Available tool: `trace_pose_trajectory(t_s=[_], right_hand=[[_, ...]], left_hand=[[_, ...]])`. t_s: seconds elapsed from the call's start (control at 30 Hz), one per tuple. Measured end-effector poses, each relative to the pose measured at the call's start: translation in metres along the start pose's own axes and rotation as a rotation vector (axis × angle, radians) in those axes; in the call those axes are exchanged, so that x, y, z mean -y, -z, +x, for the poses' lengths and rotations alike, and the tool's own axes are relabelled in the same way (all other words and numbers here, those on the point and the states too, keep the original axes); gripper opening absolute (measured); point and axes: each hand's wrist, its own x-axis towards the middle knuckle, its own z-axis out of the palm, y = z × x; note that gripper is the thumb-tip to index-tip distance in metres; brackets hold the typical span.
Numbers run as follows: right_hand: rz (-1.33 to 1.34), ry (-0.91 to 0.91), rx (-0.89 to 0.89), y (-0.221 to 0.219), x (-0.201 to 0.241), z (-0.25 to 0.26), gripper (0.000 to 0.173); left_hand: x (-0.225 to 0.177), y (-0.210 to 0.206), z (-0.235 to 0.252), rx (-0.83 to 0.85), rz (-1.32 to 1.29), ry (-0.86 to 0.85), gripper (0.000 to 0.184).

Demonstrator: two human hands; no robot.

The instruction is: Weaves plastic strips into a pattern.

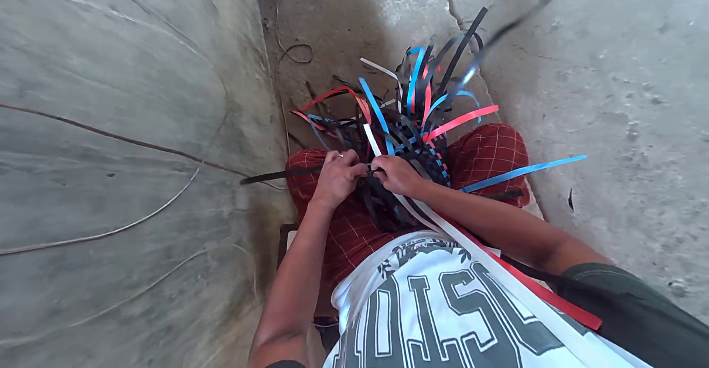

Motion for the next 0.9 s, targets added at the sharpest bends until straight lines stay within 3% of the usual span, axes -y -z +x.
trace_pose_trajectory(t_s=[0.07, 0.1, 0.2, 0.3, 0.43, 0.57, 0.63, 0.73, 0.9], right_hand=[[0.013, 0.000, -0.051, -0.001, -0.004, -0.001, 0.014], [0.022, 0.000, -0.077, -0.001, -0.005, -0.002, 0.014], [0.042, -0.037, -0.124, 0.000, -0.007, -0.003, 0.011], [0.045, -0.104, -0.098, 0.004, -0.001, -0.002, 0.012], [0.143, -0.102, -0.153, 0.003, -0.009, -0.003, 0.016], [0.570, -0.244, -0.183, 0.006, -0.023, -0.003, 0.034], [0.679, -0.201, -0.236, 0.008, -0.024, -0.011, 0.025], [0.590, -0.041, -0.316, -0.002, -0.026, -0.028, 0.010], [0.327, 0.142, -0.312, -0.028, -0.041, -0.031, 0.012]], left_hand=[[-0.002, -0.011, 0.003, -0.182, 0.091, 0.106, 0.020], [-0.006, -0.015, 0.005, -0.188, 0.086, 0.189, 0.025], [-0.029, -0.016, 0.014, 0.094, -0.204, 0.535, 0.023], [-0.048, -0.013, 0.019, 0.109, -0.507, 0.742, 0.031], [-0.058, -0.025, 0.015, 0.042, -0.573, 0.740, 0.027], [-0.056, -0.036, 0.011, -0.088, -0.580, 0.655, 0.023], [-0.054, -0.037, 0.010, -0.125, -0.596, 0.635, 0.024], [-0.050, -0.041, 0.008, -0.182, -0.615, 0.607, 0.023], [-0.051, -0.034, 0.011, -0.061, -0.744, 0.753, 0.029]])
